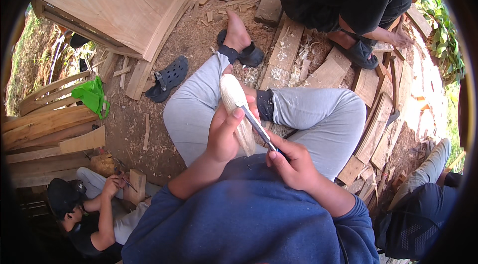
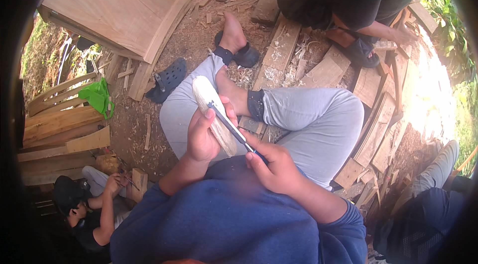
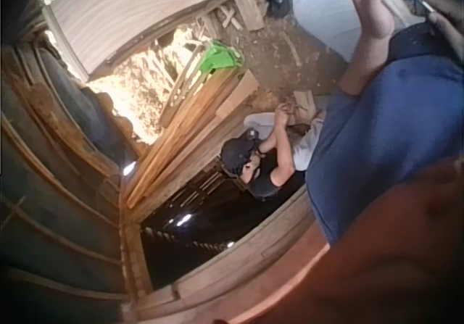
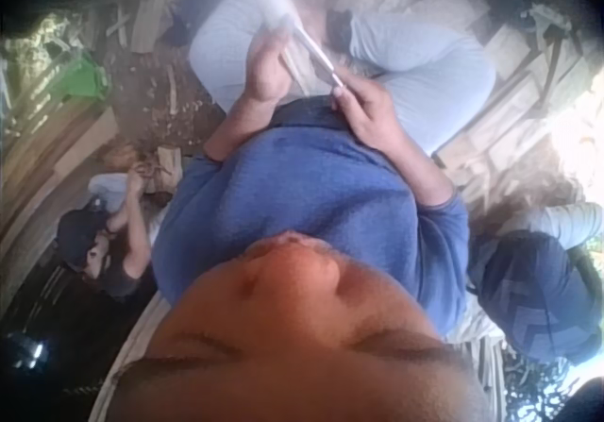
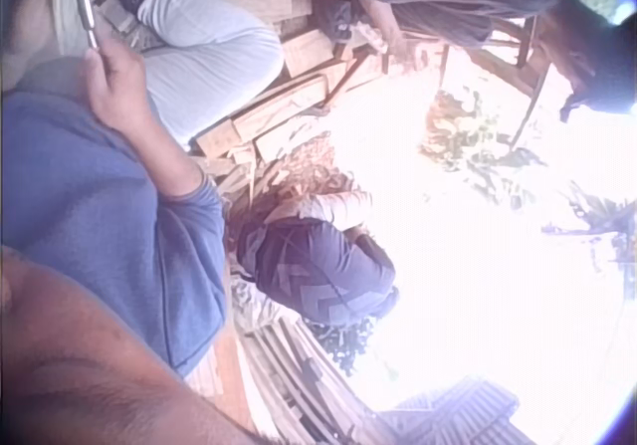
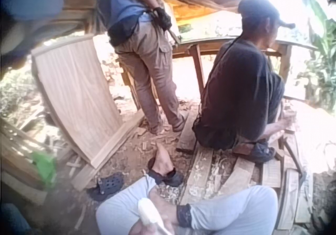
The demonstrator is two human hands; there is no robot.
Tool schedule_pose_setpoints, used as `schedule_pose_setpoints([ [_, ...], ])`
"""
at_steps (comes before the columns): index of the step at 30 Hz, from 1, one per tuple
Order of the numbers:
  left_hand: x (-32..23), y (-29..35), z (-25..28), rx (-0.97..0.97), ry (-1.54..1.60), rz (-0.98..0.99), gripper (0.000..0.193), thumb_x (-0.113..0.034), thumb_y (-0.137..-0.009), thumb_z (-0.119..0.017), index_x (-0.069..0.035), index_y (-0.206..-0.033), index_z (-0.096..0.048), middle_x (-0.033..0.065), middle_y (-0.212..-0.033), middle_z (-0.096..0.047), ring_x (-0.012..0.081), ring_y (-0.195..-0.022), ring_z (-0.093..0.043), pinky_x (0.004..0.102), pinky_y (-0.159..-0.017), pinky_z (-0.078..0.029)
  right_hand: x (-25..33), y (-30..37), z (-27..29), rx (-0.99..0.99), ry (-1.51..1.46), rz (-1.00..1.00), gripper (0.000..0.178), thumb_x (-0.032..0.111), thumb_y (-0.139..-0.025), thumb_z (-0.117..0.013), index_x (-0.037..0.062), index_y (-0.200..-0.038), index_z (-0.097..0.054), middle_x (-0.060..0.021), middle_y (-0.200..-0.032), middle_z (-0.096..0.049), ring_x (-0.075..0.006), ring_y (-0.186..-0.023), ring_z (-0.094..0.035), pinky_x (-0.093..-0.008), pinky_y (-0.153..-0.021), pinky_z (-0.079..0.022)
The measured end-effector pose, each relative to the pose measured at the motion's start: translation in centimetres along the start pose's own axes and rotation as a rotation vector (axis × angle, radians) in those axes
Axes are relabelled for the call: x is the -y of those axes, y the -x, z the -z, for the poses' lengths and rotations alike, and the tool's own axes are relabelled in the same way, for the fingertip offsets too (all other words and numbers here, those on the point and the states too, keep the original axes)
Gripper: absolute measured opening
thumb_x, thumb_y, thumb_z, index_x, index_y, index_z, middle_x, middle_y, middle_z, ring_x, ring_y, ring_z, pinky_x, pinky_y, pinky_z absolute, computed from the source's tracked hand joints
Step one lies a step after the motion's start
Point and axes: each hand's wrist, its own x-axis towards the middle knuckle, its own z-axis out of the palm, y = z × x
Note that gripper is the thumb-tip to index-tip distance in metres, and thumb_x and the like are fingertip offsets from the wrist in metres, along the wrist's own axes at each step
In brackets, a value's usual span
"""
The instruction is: The person sits on the ground and carves a small piece of wood using a chisel. They hold the wood in their left hand and use the chisel in their right hand to shave off thin layers, creating wood shavings that fall onto their lap and the ground.
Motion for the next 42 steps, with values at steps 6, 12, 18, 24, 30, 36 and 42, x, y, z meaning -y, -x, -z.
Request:
schedule_pose_setpoints([
  [6, -0.2, 0.2, 0.0, 0.032, -0.005, -0.018, 0.049, -0.032, -0.106, -0.05, -0.001, -0.144, -0.047, 0.0136, -0.104, -0.062, 0.0202, -0.084, -0.064, 0.0343, -0.072, -0.057, 0.1, -0.2, 0.5, 0.139, -0.202, -0.153, 0.027, 0.022, -0.114, -0.051, 0.0037, -0.129, -0.065, -0.0023, -0.082, -0.067, -0.0106, -0.075, -0.062, -0.0285, -0.07, -0.05],
  [12, -0.7, 0.0, -0.7, 0.044, -0.145, -0.045, 0.053, -0.033, -0.106, -0.052, -0.003, -0.148, -0.04, 0.0128, -0.102, -0.061, 0.0184, -0.085, -0.064, 0.0343, -0.072, -0.057, -0.3, -0.3, 0.6, 0.207, -0.335, -0.248, 0.029, 0.026, -0.117, -0.045, 0.0029, -0.11, -0.062, -0.0044, -0.077, -0.064, -0.009, -0.058, -0.051, -0.0246, -0.056, -0.042],
  [18, -1.1, -1.8, -1.3, -0.006, -0.238, -0.123, 0.049, -0.029, -0.111, -0.048, -0.002, -0.15, -0.038, 0.0117, -0.101, -0.06, 0.0151, -0.082, -0.062, 0.0318, -0.072, -0.057, 0.9, -1.7, -0.2, 0.2, -0.488, -0.257, 0.032, 0.029, -0.118, -0.043, 0.0041, -0.111, -0.061, -0.0012, -0.074, -0.059, -0.0081, -0.061, -0.051, -0.0259, -0.058, -0.043],
  [24, -2.3, -3.5, -3.1, 0.027, -0.133, -0.224, 0.055, -0.027, -0.111, -0.051, -0.001, -0.155, -0.032, 0.0112, -0.102, -0.059, 0.0145, -0.079, -0.061, 0.0299, -0.068, -0.056, 1.7, -2.5, -1.7, 0.204, -0.603, -0.176, 0.038, 0.031, -0.119, -0.039, 0.0025, -0.109, -0.062, -0.0034, -0.079, -0.061, -0.0093, -0.065, -0.053, -0.0257, -0.061, -0.045],
  [30, -2.7, -3.0, -4.2, 0.087, -0.116, -0.256, 0.065, -0.028, -0.111, -0.052, 0.0, -0.162, -0.023, 0.0132, -0.106, -0.058, 0.0161, -0.081, -0.061, 0.0305, -0.07, -0.056, 1.4, -1.7, -2.3, 0.157, -0.578, -0.117, 0.037, 0.031, -0.119, -0.038, 0.0035, -0.108, -0.061, -0.0036, -0.081, -0.061, -0.0097, -0.066, -0.053, -0.026, -0.059, -0.043],
  [36, -2.0, -2.6, -4.0, 0.095, -0.119, -0.309, 0.066, -0.031, -0.112, -0.053, 0.0, -0.162, -0.023, 0.0127, -0.109, -0.057, 0.0152, -0.084, -0.061, 0.0305, -0.072, -0.056, 1.5, -1.2, -2.5, 0.135, -0.538, -0.131, 0.037, 0.032, -0.119, -0.038, 0.0043, -0.109, -0.061, -0.0039, -0.081, -0.061, -0.0092, -0.065, -0.052, -0.0253, -0.058, -0.043],
  [42, -2.1, -2.4, -4.0, 0.09, -0.135, -0.345, 0.069, -0.031, -0.112, -0.053, 0.0, -0.164, -0.02, 0.0119, -0.111, -0.056, 0.0149, -0.086, -0.06, 0.0304, -0.074, -0.055, 1.7, -1.2, -2.8, 0.107, -0.471, -0.134, 0.04, 0.035, -0.119, -0.038, 0.0021, -0.109, -0.059, -0.0067, -0.078, -0.061, -0.0121, -0.059, -0.053, -0.0268, -0.057, -0.044],
])
